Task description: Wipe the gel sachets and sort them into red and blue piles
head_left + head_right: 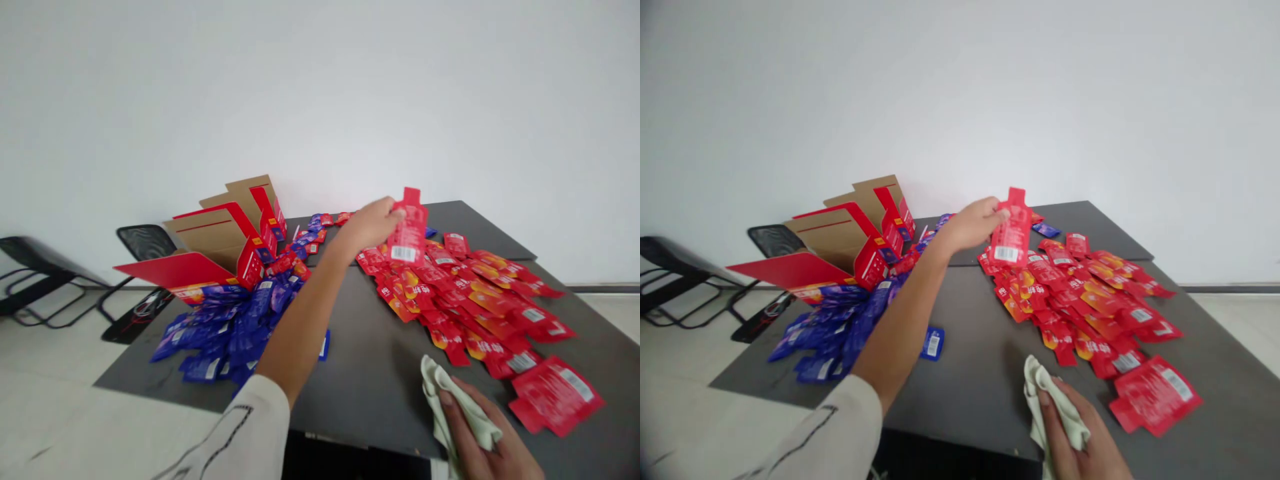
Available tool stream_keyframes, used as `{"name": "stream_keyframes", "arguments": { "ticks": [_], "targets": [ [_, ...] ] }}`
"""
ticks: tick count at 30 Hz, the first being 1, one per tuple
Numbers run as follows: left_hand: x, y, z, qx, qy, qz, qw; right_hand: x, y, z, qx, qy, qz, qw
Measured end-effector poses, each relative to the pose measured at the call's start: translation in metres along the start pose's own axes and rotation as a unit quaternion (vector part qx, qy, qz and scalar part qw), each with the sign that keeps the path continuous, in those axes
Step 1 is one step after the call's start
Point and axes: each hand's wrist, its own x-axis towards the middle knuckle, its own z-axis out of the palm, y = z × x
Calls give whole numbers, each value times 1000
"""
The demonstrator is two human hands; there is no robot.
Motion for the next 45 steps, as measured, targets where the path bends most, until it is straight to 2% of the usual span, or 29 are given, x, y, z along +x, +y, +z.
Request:
{"name": "stream_keyframes", "arguments": {
  "ticks": [2, 5, 8, 10, 12, 16, 23, 25, 29, 33, 36, 39, 41, 43, 45],
  "targets": [
    [-49, 15, 21, -30, -66, 24, 997, 2, 0, 1, -5, 16, 17, 1000],
    [-116, 16, 57, -52, -146, 30, 988, 3, -5, 1, -1, 36, 43, 998],
    [-166, -2, 92, -61, -222, -22, 973, 3, -12, 1, 12, 36, 44, 998],
    [-190, -18, 112, -62, -246, -70, 965, 3, -15, 1, 18, 35, 46, 998],
    [-208, -32, 128, -62, -242, -113, 962, 3, -17, 1, 21, 36, 56, 998],
    [-228, -44, 142, -58, -205, -157, 964, 3, -19, 0, 17, 34, 64, 997],
    [-241, -42, 154, -62, -119, -180, 974, 4, -25, -1, -7, 35, 52, 998],
    [-251, -39, 157, -37, -75, -144, 986, 4, -26, -1, -5, 36, 52, 998],
    [-285, -24, 154, 40, 14, -27, 999, 2, -25, 1, 2, 45, 63, 997],
    [-323, -12, 151, 54, 20, 87, 995, 6, -23, -2, 24, 18, 60, 998],
    [-343, -18, 158, 64, 23, 152, 986, 16, -28, -10, 41, -19, 49, 998],
    [-354, -33, 168, 60, 33, 186, 980, 25, -45, -16, 33, -18, -5, 999],
    [-356, -42, 173, 53, 37, 197, 978, 28, -63, -14, 20, -27, -76, 997],
    [-356, -49, 176, 54, 29, 198, 978, 24, -80, -4, 1, -76, -175, 982],
    [-355, -53, 177, 62, 12, 190, 980, 17, -90, 10, -33, -161, -272, 948]
  ]
}}
